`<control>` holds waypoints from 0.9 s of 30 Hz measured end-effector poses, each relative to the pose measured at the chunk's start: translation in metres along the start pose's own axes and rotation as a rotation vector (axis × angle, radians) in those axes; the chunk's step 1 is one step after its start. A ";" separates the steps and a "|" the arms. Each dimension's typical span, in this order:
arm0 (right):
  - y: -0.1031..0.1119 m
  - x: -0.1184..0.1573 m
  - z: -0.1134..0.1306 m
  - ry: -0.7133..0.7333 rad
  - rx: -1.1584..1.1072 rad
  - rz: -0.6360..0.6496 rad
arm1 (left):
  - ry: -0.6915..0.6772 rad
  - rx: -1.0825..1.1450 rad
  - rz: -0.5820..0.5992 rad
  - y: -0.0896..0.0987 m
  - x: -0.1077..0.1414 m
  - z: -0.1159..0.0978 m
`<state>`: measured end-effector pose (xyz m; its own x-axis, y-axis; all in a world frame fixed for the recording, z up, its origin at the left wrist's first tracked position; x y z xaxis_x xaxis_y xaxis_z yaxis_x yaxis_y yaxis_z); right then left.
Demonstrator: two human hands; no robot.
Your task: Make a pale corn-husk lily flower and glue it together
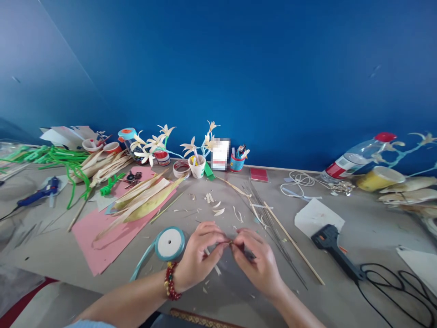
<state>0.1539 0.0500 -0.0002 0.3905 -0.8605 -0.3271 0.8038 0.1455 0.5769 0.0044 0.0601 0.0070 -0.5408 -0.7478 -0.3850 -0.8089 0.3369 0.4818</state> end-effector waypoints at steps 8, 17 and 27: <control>0.000 -0.004 0.005 0.083 0.087 0.042 | 0.037 0.034 0.002 0.002 -0.004 0.009; 0.001 -0.006 -0.003 0.041 0.088 0.146 | 0.117 0.293 -0.301 0.046 -0.001 0.027; -0.058 -0.072 -0.010 -0.192 0.686 0.664 | -0.225 -0.009 -0.220 0.037 0.001 -0.012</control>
<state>0.0842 0.1084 -0.0176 0.5417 -0.7794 0.3148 -0.0136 0.3664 0.9304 -0.0236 0.0648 0.0338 -0.3909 -0.6567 -0.6449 -0.9108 0.1752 0.3737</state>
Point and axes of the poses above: each hand's wrist, its own x-axis away from the middle knuckle, its own y-axis out of the back of the hand, z = x × y, the point moved 6 cm from there along -x, towards the middle knuckle, and after that the axes turned 12 degrees about z, right-handed, at the moved point
